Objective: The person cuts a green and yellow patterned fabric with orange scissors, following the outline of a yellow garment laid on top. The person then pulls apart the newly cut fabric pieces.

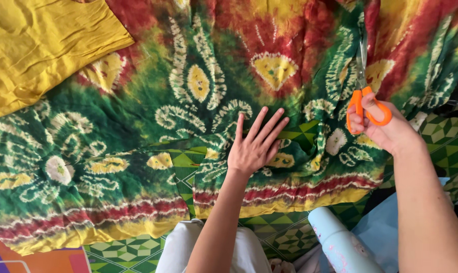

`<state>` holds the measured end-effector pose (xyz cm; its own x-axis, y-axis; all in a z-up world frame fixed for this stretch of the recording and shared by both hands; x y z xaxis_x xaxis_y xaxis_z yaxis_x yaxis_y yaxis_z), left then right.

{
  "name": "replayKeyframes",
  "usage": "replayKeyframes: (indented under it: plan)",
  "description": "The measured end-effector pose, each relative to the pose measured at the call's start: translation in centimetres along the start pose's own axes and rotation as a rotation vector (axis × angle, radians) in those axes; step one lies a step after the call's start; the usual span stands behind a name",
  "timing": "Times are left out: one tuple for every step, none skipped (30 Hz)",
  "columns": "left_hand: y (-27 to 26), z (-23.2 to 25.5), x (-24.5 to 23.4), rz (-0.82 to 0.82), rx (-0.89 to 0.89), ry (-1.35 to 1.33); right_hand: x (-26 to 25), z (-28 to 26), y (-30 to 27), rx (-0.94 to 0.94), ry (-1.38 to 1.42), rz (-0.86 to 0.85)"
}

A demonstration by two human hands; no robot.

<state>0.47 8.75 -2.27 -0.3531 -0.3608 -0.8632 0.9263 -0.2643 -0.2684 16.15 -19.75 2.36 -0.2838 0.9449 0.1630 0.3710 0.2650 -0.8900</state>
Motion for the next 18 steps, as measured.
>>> replayKeyframes:
  plan:
    - [0.1, 0.0, 0.0, -0.005, -0.001, -0.004, -0.1, -0.2, 0.1, 0.004, -0.02, 0.003]
    - [0.1, 0.0, 0.0, -0.012, -0.001, -0.008, -0.1, -0.3, 0.1, 0.009, -0.038, 0.006]
    - [0.1, 0.0, 0.1, -0.02, -0.002, -0.012, -0.1, -0.3, 0.1, 0.015, -0.057, 0.011]
    - [0.0, 0.0, 0.1, -0.018, -0.002, -0.011, -0.2, -0.3, 0.0, 0.022, -0.078, 0.018]
    - [0.0, 0.0, 0.2, -0.017, -0.002, -0.01, -0.3, -0.3, -0.1, 0.029, -0.098, 0.024]
    - [0.0, 0.0, 0.3, -0.014, -0.001, -0.009, -0.4, -0.1, -0.1, 0.036, -0.102, 0.033]
    - [0.0, 0.1, 0.3, -0.015, -0.001, -0.009, -0.5, 0.1, -0.1, 0.042, -0.106, 0.042]
    - [0.1, 0.1, 0.3, -0.015, 0.0, -0.008, -0.6, 0.2, 0.0, 0.047, -0.111, 0.05]
    - [0.1, 0.0, 0.3, -0.014, 0.0, -0.006, -0.8, 0.3, 0.0, 0.045, -0.13, 0.066]
    - [0.1, 0.0, 0.3, -0.019, -0.001, -0.009, -0.9, 0.4, 0.1, 0.045, -0.15, 0.08]
    - [0.1, 0.0, 0.3, -0.024, -0.001, -0.012, -1.1, 0.5, 0.0, 0.045, -0.17, 0.094]
    - [0.1, 0.1, 0.3, -0.028, 0.001, -0.016, -1.3, 0.5, -0.1, 0.05, -0.158, 0.086]
    - [0.1, 0.1, 0.3, -0.028, 0.002, -0.016, -1.5, 0.4, -0.2, 0.055, -0.145, 0.079]
    - [0.1, 0.1, 0.3, -0.028, 0.001, -0.015, -1.6, 0.3, -0.2, 0.059, -0.134, 0.069]
    - [0.1, 0.0, 0.3, -0.027, 0.0, -0.014, -1.9, 0.1, -0.2, 0.076, -0.122, 0.067]
    - [0.1, 0.0, 0.3, -0.025, 0.0, -0.018, -2.3, -0.3, -0.3, 0.091, -0.11, 0.065]
    - [0.0, -0.1, 0.3, -0.024, -0.001, -0.021, -2.7, -0.6, -0.4, 0.107, -0.098, 0.062]
    - [0.0, 0.0, 0.3, -0.02, 0.001, -0.026, -3.2, -1.2, -0.6, 0.119, -0.145, 0.053]
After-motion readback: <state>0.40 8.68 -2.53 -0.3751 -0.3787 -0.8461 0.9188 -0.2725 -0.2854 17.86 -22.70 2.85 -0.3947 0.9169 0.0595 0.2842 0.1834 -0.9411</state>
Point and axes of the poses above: each hand's wrist, its own y-axis towards the middle knuckle, its own x-axis out of the palm, z = x × y, the point moved 2 cm from there along y, towards the middle knuckle, and after that the axes turned 10 degrees about -z, right-handed, at the moved point
